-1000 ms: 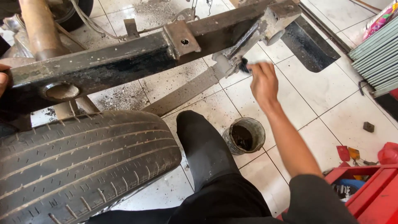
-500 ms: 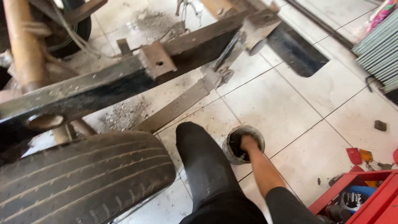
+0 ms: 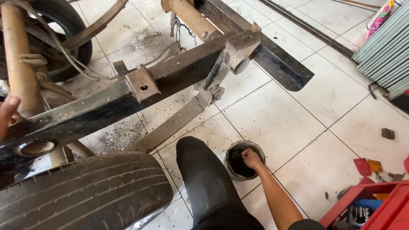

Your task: Applying black paint or coating to a vehicle chassis frame with a brush and wiping it with a cloth.

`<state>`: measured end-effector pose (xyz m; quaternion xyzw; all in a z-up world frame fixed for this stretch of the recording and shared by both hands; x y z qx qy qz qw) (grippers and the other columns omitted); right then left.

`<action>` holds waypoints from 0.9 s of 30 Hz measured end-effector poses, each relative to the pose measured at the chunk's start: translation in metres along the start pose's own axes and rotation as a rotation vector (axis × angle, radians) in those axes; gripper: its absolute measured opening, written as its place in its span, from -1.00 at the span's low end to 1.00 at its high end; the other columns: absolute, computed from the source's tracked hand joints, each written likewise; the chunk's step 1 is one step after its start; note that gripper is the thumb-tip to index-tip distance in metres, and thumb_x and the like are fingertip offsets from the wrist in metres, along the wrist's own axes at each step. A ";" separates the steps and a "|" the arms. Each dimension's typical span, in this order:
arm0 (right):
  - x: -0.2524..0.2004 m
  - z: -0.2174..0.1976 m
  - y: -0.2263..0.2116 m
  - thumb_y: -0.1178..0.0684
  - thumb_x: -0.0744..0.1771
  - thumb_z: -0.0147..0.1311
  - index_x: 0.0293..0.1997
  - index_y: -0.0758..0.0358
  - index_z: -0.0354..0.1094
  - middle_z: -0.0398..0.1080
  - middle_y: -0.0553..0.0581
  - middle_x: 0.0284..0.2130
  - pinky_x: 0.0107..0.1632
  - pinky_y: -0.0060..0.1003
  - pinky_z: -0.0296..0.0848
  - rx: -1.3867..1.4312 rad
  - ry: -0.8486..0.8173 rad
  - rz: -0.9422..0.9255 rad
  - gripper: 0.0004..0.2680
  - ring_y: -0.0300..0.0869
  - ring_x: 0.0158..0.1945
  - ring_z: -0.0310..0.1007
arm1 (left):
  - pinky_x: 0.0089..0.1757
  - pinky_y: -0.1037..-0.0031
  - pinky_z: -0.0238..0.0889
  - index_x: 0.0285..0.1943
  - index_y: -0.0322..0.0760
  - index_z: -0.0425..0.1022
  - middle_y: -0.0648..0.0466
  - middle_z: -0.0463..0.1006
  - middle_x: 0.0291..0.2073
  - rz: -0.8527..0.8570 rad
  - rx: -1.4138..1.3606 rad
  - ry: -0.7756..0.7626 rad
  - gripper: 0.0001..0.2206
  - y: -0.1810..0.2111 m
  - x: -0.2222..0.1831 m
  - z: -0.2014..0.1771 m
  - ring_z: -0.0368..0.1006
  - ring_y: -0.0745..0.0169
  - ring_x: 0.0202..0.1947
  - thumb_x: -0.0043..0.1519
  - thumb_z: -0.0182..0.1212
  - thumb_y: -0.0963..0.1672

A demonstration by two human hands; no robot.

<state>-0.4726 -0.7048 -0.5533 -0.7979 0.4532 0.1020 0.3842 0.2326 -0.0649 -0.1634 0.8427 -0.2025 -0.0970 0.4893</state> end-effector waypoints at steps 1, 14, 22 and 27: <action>0.002 0.006 0.008 -0.07 0.35 0.16 -0.07 0.41 0.41 0.55 0.43 -0.19 -0.01 0.02 0.48 -0.001 0.003 0.003 -0.73 0.17 -0.10 0.55 | -0.48 0.24 0.18 -0.20 -0.51 0.24 -0.03 0.36 -0.46 0.001 -0.003 -0.003 -0.55 0.030 -0.019 0.017 0.29 0.15 -0.57 0.55 -0.10 0.02; -0.054 -0.020 -0.057 -0.34 0.44 -0.25 -0.04 0.38 0.51 0.45 0.54 -0.01 0.21 0.17 0.35 0.180 0.299 0.264 -0.51 0.40 0.15 0.39 | -0.29 0.27 0.20 -0.14 -0.58 0.45 -0.11 0.43 -0.51 0.348 0.571 0.153 -0.49 0.076 -0.041 0.022 0.31 0.13 -0.50 0.63 -0.13 0.01; -0.067 -0.026 -0.035 0.19 0.32 0.19 0.47 0.04 -0.09 0.14 0.40 0.26 0.09 0.12 0.43 0.580 0.013 0.217 -0.43 0.09 0.13 0.30 | -0.35 0.30 0.16 -0.17 -0.56 0.42 -0.09 0.41 -0.54 0.383 0.552 0.118 -0.51 0.088 -0.046 0.033 0.29 0.13 -0.54 0.65 -0.16 -0.01; -0.140 -0.135 -0.165 0.07 0.38 0.30 0.18 0.24 0.50 0.56 0.33 -0.04 -0.24 -0.38 0.45 0.644 0.604 -0.011 -0.75 -0.09 -0.22 0.50 | -0.34 0.18 0.15 -0.13 -0.61 0.47 -0.19 0.40 -0.45 0.431 0.515 0.164 -0.50 0.139 -0.068 0.051 0.22 -0.02 -0.52 0.71 -0.13 -0.03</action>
Point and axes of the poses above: each hand's wrist, its own x-axis towards the middle knuckle, its own z-axis out of the palm, y = z × x, the point moved 6 cm from there along x, towards the middle knuckle
